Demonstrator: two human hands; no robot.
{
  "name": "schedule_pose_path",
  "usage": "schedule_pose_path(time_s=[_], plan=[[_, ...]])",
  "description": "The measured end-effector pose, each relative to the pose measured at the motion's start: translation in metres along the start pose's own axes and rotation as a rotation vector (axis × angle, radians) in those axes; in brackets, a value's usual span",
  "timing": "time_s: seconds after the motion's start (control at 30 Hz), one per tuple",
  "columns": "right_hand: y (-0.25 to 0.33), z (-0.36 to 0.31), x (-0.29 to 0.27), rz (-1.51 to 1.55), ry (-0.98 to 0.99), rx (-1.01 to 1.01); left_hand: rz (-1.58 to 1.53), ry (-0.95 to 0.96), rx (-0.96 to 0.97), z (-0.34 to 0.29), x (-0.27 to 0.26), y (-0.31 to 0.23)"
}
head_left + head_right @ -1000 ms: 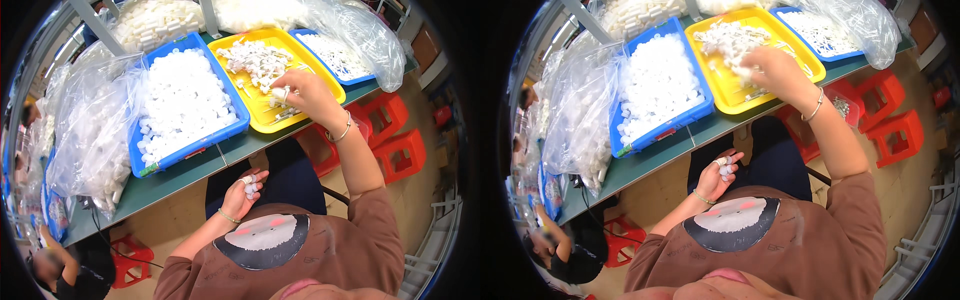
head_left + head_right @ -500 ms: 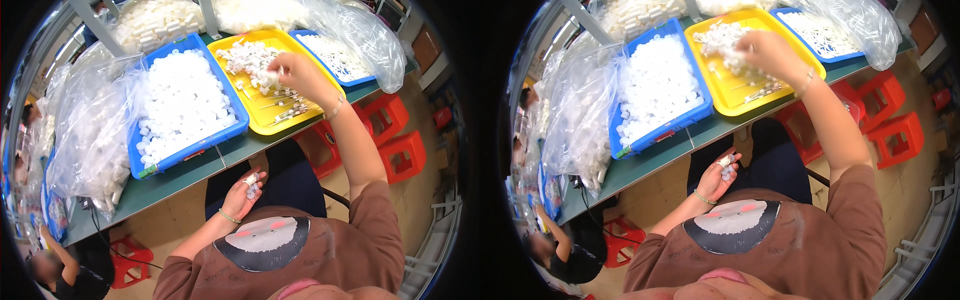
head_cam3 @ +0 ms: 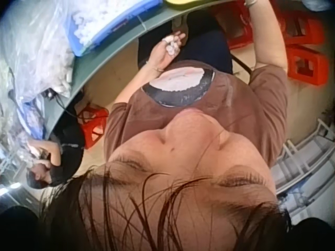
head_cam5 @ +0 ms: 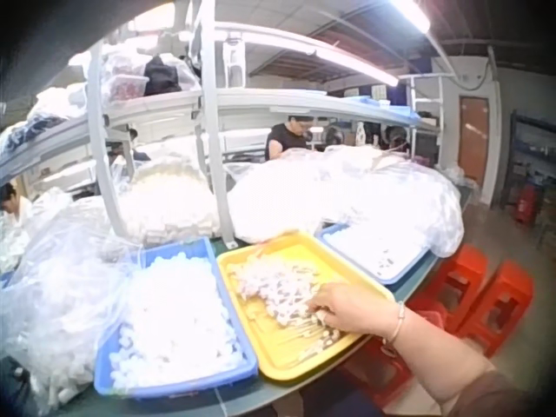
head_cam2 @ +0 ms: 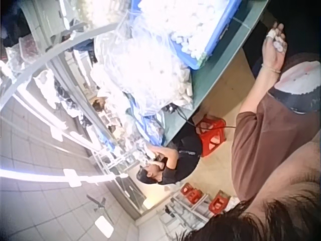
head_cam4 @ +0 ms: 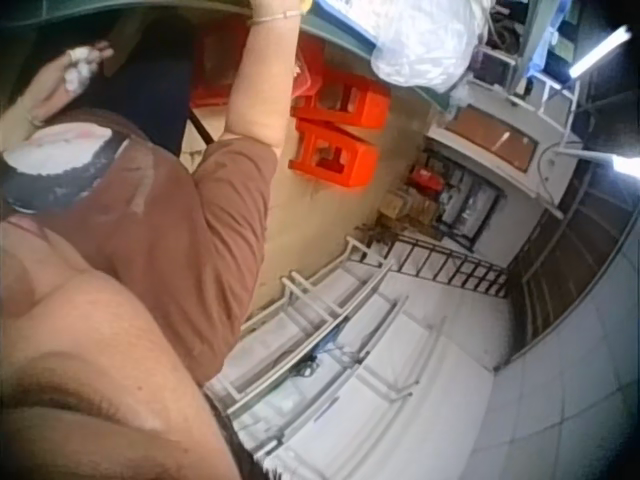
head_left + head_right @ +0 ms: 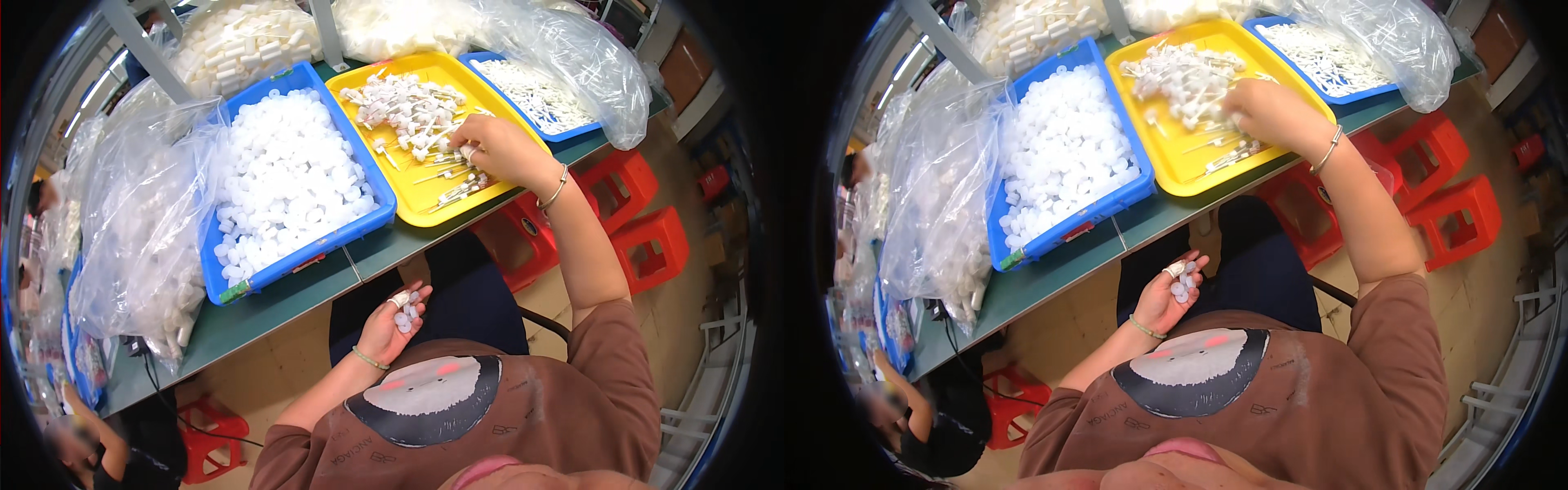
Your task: The person sits at a workstation and repeatedly picks up small white plastic caps and thin metal rods. They insert the rods into the caps and place the assembled units into a yellow tray.
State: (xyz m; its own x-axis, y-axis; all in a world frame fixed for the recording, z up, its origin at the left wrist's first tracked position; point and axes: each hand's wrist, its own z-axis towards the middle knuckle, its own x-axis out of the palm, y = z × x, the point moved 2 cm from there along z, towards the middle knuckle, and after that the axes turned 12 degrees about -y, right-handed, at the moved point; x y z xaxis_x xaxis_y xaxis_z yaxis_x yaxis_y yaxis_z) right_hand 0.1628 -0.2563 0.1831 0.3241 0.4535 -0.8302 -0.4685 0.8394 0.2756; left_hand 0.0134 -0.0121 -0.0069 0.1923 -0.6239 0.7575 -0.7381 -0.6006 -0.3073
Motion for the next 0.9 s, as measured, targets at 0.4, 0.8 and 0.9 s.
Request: schedule_pose_path(time_s=[0.4, 0.8, 0.9], plan=[[-0.011, 0.007, -0.019, 0.073, 0.142, -0.012, -0.008, -0.065, 0.012, 0.002, -0.005, 0.0], [0.03, 0.007, -0.019, -0.028, 0.494, -0.015, -0.054, -0.086, 0.002, 0.008, -0.014, -0.001], [0.042, -0.013, -0.006, -0.045, 0.251, -0.242, -0.065, -0.084, 0.001, 0.008, -0.013, -0.001]])
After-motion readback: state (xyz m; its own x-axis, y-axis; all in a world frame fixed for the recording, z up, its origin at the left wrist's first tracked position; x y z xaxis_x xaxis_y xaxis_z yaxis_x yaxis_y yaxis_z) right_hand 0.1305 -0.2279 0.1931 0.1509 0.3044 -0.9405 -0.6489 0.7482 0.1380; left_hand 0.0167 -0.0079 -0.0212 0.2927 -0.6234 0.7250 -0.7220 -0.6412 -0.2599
